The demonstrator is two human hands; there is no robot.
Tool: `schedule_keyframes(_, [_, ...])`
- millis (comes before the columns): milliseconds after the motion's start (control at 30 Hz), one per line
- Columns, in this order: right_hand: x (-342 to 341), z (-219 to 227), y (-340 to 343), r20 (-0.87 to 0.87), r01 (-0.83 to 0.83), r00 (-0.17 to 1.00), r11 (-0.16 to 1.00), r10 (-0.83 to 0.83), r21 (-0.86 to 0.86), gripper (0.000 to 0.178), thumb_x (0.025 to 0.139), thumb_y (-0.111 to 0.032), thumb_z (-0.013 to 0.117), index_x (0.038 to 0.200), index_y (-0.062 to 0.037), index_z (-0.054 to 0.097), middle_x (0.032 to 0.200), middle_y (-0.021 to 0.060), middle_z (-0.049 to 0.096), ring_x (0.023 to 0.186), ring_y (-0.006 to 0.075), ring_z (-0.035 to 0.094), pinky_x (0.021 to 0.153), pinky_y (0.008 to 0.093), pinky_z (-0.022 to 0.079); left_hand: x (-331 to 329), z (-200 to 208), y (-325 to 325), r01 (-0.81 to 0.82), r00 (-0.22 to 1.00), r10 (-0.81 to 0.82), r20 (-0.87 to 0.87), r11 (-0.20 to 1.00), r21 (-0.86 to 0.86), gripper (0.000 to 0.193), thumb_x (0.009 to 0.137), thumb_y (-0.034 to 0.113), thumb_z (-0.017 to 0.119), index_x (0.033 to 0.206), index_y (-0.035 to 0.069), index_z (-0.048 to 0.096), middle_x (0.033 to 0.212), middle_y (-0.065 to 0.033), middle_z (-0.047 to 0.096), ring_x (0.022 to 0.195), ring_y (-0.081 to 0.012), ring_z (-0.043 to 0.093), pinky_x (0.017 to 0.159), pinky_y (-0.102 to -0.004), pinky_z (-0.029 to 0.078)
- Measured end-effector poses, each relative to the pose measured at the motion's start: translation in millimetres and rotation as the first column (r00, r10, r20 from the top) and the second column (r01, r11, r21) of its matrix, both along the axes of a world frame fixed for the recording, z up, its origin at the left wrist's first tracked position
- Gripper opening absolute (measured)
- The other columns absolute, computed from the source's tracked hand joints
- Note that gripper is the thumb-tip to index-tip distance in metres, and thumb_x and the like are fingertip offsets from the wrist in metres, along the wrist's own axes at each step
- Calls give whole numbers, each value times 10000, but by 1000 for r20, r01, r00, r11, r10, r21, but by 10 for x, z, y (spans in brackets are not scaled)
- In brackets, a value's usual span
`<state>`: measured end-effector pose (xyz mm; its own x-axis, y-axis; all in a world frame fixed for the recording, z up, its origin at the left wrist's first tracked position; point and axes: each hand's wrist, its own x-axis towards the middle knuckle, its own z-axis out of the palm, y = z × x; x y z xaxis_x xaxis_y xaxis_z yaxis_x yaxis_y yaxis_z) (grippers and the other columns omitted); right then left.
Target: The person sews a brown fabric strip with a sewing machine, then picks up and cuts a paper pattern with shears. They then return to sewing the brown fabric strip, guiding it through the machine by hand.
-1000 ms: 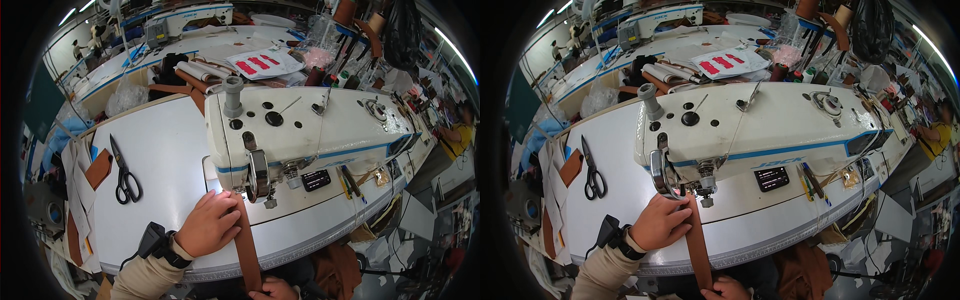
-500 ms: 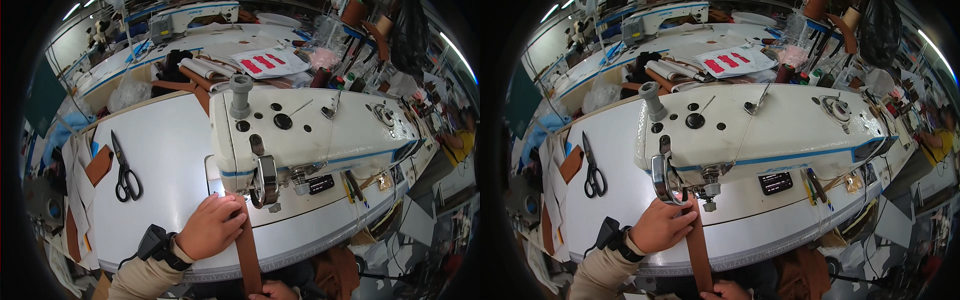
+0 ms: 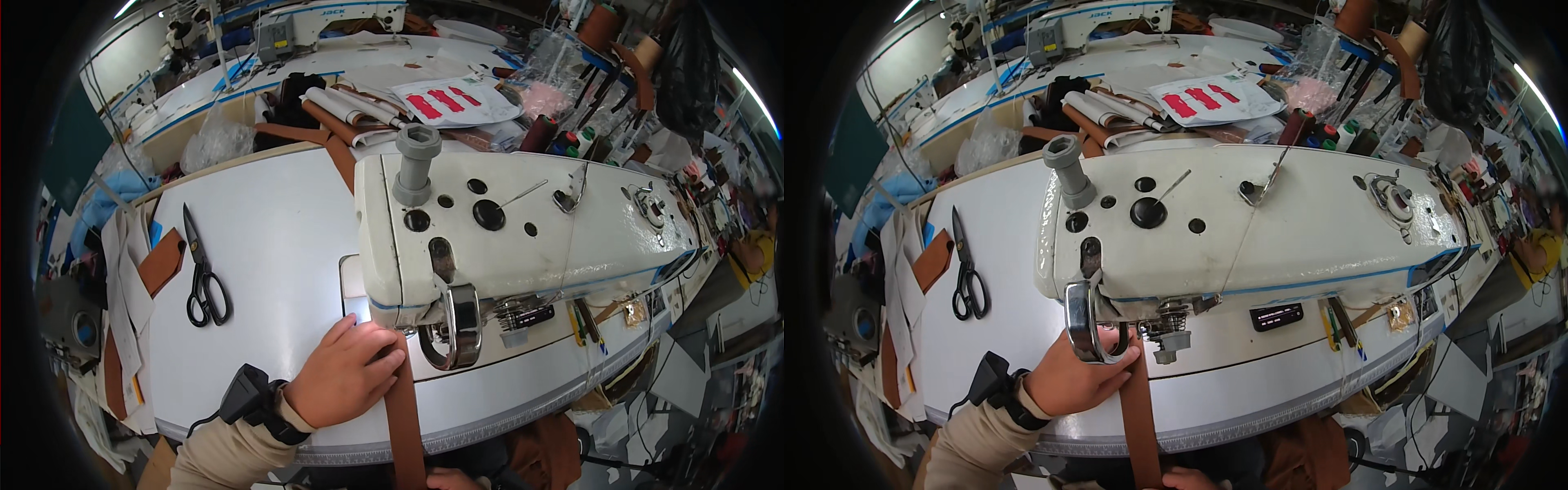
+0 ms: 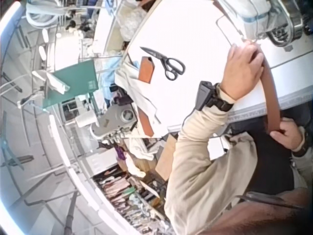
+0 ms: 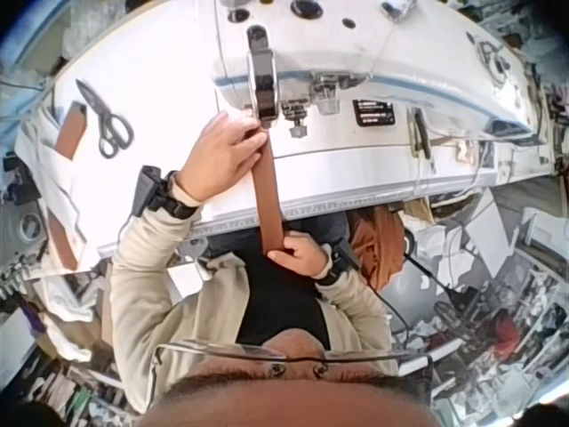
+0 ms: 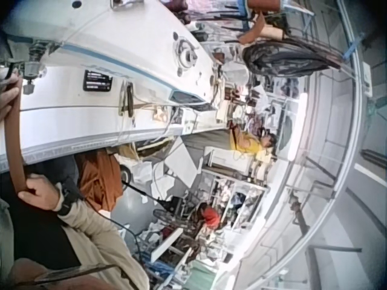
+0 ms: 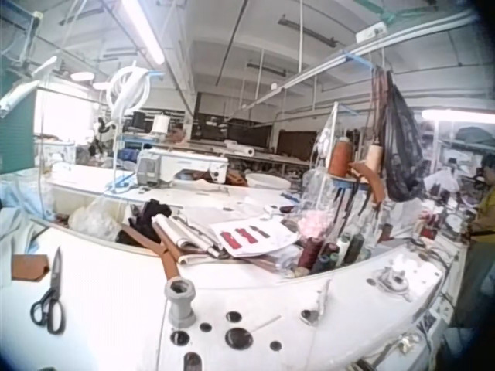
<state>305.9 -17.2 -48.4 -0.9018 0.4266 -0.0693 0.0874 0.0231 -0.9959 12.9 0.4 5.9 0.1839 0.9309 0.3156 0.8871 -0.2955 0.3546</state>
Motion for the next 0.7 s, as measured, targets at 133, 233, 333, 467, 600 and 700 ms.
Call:
schedule_keyframes(133, [-17,-35,17,14,-18,1000,999,19,-31,167,957,-149,720,1014,8,728,885,160,716,790,290,710,680,371,534,-12,-52,28,-14,999,15,47,1000,-21,327,835,144,757,1138,44,687,1108,-78,597,1067,-277,569,1049,-488,410])
schedule_keyframes(233, [-32,-49,39,8,-24,1000,999,24,-34,168,967,-150,709,1025,6,729,896,153,722,799,281,713,692,367,538,-19,-74,52,-54,997,55,53,998,-22,307,847,142,751,1137,62,689,1067,-69,593,1051,-272,570,1045,-496,415])
schedule_keyframes(333, [-51,-57,55,-3,-20,1000,999,20,-40,172,975,-156,701,1029,5,730,903,150,726,794,277,711,694,364,539,-53,-66,69,-59,998,60,26,997,-44,278,858,145,744,1123,79,690,1028,-64,583,1040,-272,569,1057,-508,418])
schedule_keyframes(467, [-75,-51,69,-8,-9,1000,999,8,-53,179,981,-161,695,1037,6,730,906,148,730,792,274,711,697,361,541,-95,-60,79,-71,996,75,55,995,-75,248,871,146,732,1109,88,690,979,-61,564,1020,-277,570,1084,-517,414])
schedule_keyframes(600, [-114,-15,42,-32,17,999,998,-19,-61,176,981,-157,694,1028,7,734,893,148,729,789,270,712,693,363,542,-100,-79,100,-77,995,80,57,995,-64,239,876,147,727,1105,90,690,964,-65,552,992,-286,573,1098,-522,410])
schedule_keyframes(700, [-124,52,-5,-48,59,997,998,-59,0,159,966,-148,705,988,5,740,868,151,716,771,294,700,685,379,538,-42,-68,89,-107,994,108,20,994,-37,256,865,160,741,1102,80,682,1027,-82,567,1040,-300,585,1100,-527,410])
